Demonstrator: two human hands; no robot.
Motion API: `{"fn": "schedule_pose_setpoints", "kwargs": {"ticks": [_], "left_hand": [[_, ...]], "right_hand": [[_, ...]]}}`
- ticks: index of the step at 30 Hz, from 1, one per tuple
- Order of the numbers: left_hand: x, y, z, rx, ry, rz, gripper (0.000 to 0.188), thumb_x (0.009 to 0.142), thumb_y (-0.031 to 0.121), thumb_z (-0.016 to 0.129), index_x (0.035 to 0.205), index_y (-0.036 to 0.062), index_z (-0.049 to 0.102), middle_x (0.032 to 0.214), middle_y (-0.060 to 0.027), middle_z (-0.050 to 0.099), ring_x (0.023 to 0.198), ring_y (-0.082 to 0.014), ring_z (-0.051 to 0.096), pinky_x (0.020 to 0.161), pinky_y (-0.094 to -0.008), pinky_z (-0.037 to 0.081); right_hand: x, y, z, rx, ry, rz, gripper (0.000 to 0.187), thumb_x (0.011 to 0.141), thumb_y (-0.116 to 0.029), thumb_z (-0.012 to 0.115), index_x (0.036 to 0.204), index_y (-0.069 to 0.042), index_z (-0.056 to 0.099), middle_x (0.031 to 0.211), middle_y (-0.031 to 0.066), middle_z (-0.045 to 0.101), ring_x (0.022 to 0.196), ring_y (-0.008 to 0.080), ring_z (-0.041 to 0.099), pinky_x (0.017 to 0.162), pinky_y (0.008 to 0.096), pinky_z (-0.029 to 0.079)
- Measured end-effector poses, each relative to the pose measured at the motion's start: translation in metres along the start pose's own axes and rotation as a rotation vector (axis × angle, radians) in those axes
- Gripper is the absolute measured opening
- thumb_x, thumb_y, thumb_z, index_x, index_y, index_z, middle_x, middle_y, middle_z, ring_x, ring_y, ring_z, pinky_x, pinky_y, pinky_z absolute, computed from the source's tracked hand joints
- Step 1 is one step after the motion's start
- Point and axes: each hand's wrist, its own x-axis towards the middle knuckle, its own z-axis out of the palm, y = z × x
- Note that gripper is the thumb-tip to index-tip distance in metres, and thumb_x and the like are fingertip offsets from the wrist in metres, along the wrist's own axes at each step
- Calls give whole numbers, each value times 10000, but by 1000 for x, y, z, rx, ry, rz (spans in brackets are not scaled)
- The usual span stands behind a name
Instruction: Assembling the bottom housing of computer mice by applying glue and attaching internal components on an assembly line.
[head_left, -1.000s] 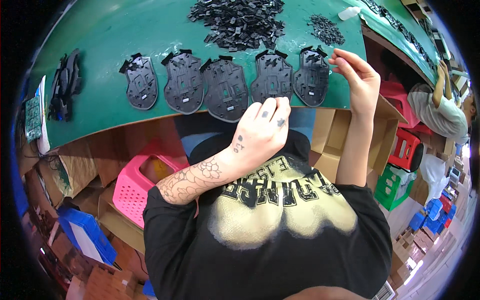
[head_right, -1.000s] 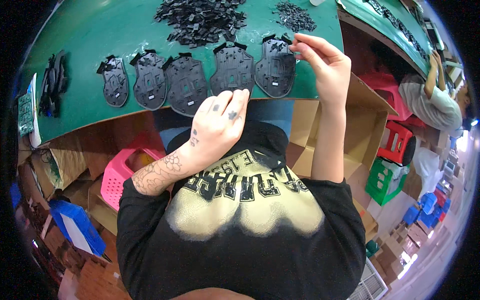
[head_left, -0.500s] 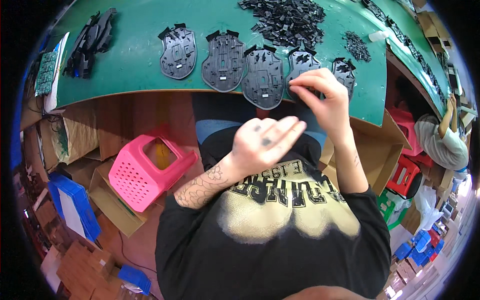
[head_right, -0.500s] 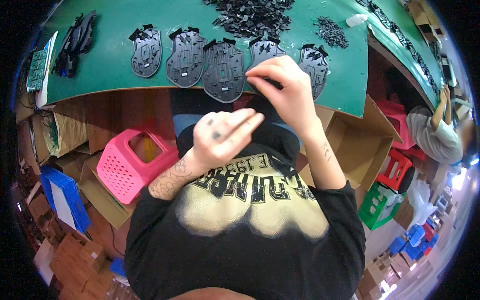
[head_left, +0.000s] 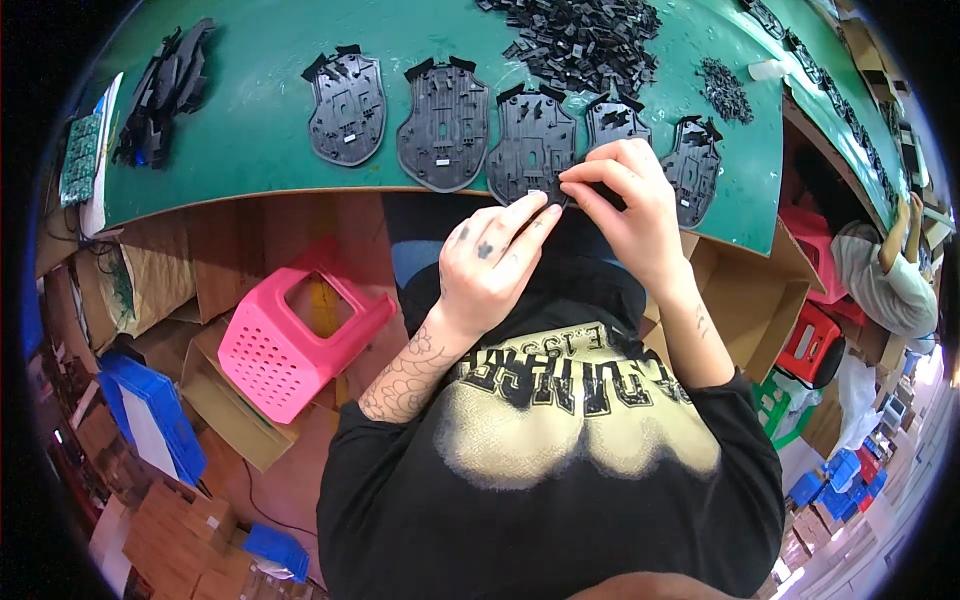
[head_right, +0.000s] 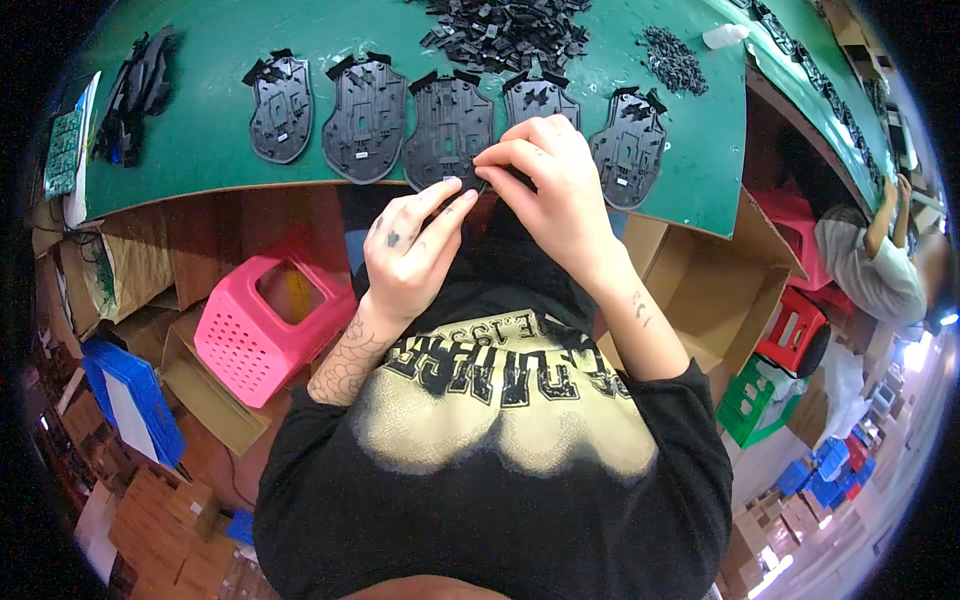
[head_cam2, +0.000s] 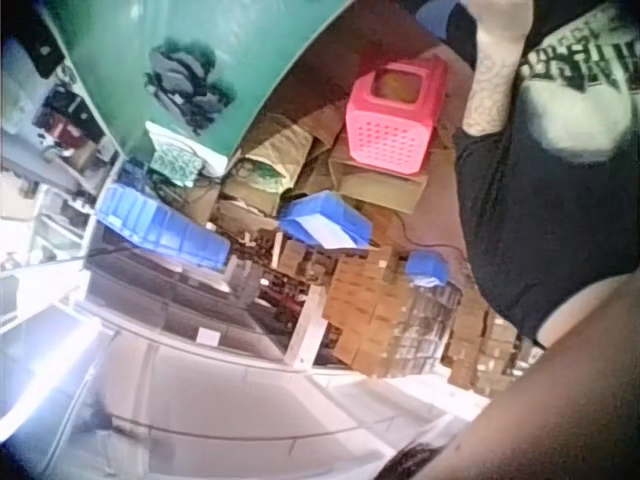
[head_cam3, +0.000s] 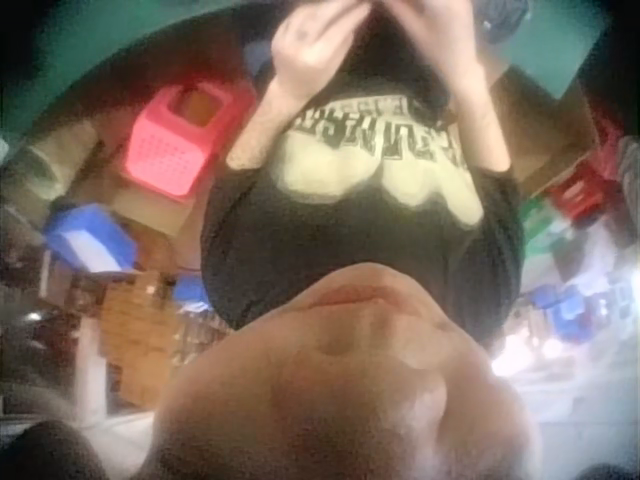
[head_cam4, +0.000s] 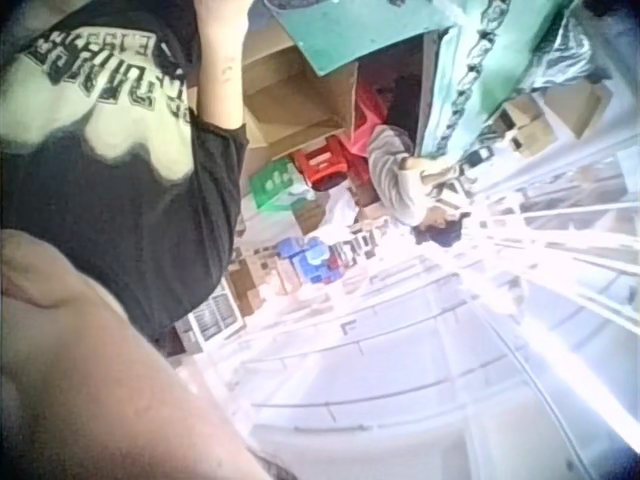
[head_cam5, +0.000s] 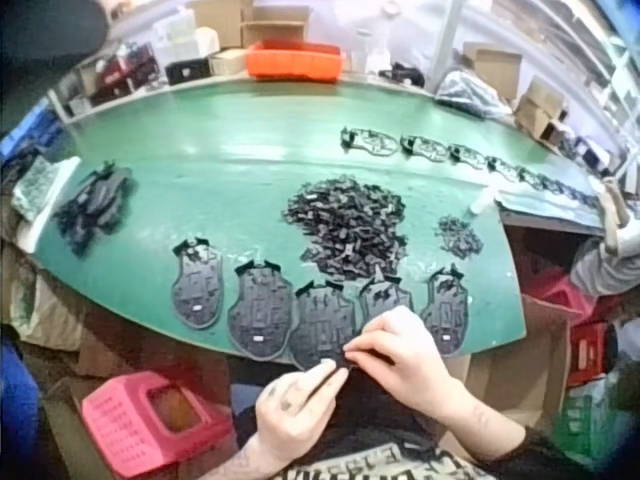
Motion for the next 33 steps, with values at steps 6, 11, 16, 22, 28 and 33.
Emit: {"fn": "schedule_pose_setpoints", "kwargs": {"ticks": [6, 11, 16, 22, 28, 33], "left_hand": [[0, -1, 0, -29, -7, -13, 404, 632, -62, 660, 1021, 46, 678, 1068, -84, 616, 818, -223, 604, 707, -319, 500], [0, -1, -1, -33, -16, -15, 414, 621, -69, 657, 1020, 42, 679, 1066, -84, 617, 817, -222, 604, 711, -321, 500], [-1, -4, 2, -38, 1, 0, 416, 629, -47, 655, 1033, 50, 677, 1074, -67, 617, 809, -216, 594, 702, -318, 495], [1, -3, -2, -53, -23, -2, 408, 630, -83, 644, 1019, 33, 679, 1065, -91, 622, 817, -228, 604, 718, -320, 499], [3, -6, -1, -30, -23, 44, 403, 635, -57, 648, 1026, 34, 676, 1060, -81, 626, 791, -226, 600, 686, -317, 498], [6, -10, -4, 12, -30, 125, 396, 641, -14, 657, 1034, 36, 669, 1059, -78, 625, 764, -227, 596, 664, -316, 497]], "right_hand": [[2, -1, -2, 31, 7, 20, 115, 709, -48, 710, 807, -55, 651, 792, 59, 581, 790, 229, 548, 705, 321, 434], [1, 0, -1, 38, -8, 18, 139, 692, -7, 718, 810, -41, 653, 783, 66, 582, 789, 221, 555, 688, 303, 443], [2, -4, 0, -36, -49, 24, 92, 735, -92, 678, 783, -70, 602, 793, 50, 546, 803, 242, 521, 709, 359, 396], [8, -13, -1, -124, -149, 32, 159, 723, -79, 660, 811, -69, 527, 784, 58, 508, 772, 261, 497, 681, 358, 389], [13, -19, -3, -168, -154, -5, 157, 736, -39, 649, 816, -54, 515, 741, 67, 513, 733, 249, 490, 670, 348, 398], [12, -19, 1, -206, -125, -18, 165, 739, -47, 645, 821, -58, 503, 726, 62, 510, 735, 251, 490, 678, 352, 405]]}}
